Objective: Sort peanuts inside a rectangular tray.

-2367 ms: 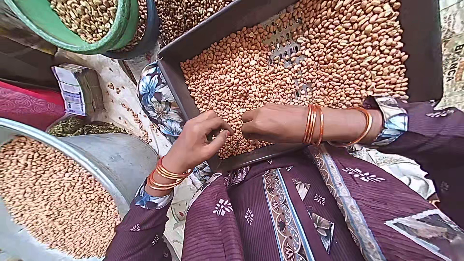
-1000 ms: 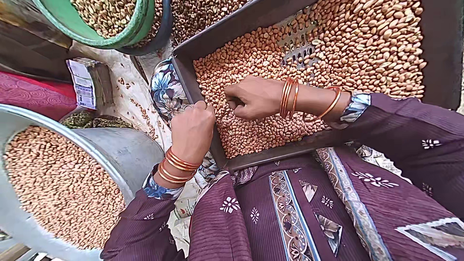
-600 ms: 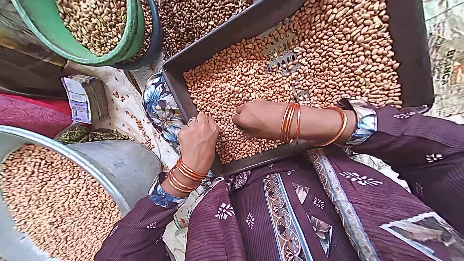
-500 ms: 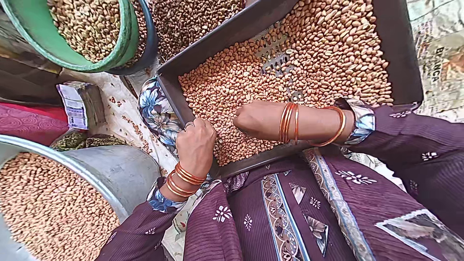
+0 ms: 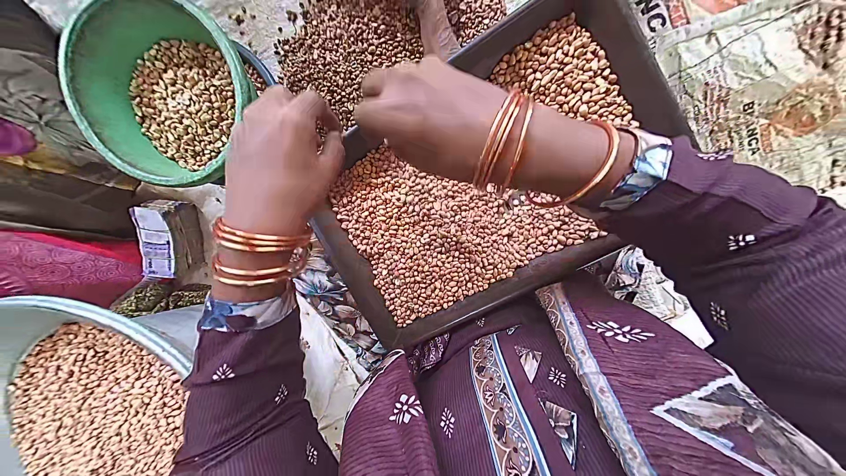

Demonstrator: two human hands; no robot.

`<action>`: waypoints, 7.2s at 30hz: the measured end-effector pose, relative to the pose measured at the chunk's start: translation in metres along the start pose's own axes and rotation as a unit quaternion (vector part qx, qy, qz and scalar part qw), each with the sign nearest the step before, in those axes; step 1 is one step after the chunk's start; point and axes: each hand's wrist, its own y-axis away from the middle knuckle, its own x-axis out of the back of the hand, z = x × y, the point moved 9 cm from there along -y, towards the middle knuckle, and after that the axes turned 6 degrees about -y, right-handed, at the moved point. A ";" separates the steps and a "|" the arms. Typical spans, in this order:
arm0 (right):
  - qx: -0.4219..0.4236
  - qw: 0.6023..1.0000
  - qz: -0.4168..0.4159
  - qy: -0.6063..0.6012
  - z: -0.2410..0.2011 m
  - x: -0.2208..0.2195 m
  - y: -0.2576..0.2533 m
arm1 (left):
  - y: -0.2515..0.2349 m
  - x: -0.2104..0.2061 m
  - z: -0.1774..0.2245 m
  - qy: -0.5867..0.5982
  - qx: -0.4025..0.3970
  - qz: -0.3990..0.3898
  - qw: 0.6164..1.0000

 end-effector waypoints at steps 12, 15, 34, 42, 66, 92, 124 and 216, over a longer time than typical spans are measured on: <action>-0.179 0.982 0.065 -0.017 0.141 0.024 0.087 | -0.100 -0.076 0.098 0.015 -0.038 0.066 0.997; -0.203 0.975 0.081 -0.046 0.160 0.024 0.110 | -0.106 -0.084 0.100 -0.028 -0.017 0.058 0.998; -0.423 0.894 -0.136 -0.050 0.140 -0.066 0.134 | -0.090 -0.072 0.097 0.141 -0.066 0.095 0.983; -0.265 0.962 -0.016 -0.058 0.106 -0.038 0.140 | -0.052 -0.034 0.071 0.237 -0.113 0.187 0.947; -0.020 0.990 0.002 -0.140 0.073 -0.095 0.117 | 0.037 -0.084 0.108 0.211 -0.269 0.010 0.940; -0.042 0.994 0.012 -0.101 0.072 -0.106 0.114 | 0.061 -0.100 0.088 0.190 -0.229 -0.001 0.955; -0.132 0.990 -0.029 -0.036 0.109 -0.088 0.147 | 0.020 -0.100 0.144 0.218 -0.205 -0.010 0.954; 0.107 0.983 0.057 -0.137 0.012 -0.031 0.059 | 0.098 -0.128 0.039 0.715 0.134 -0.130 0.674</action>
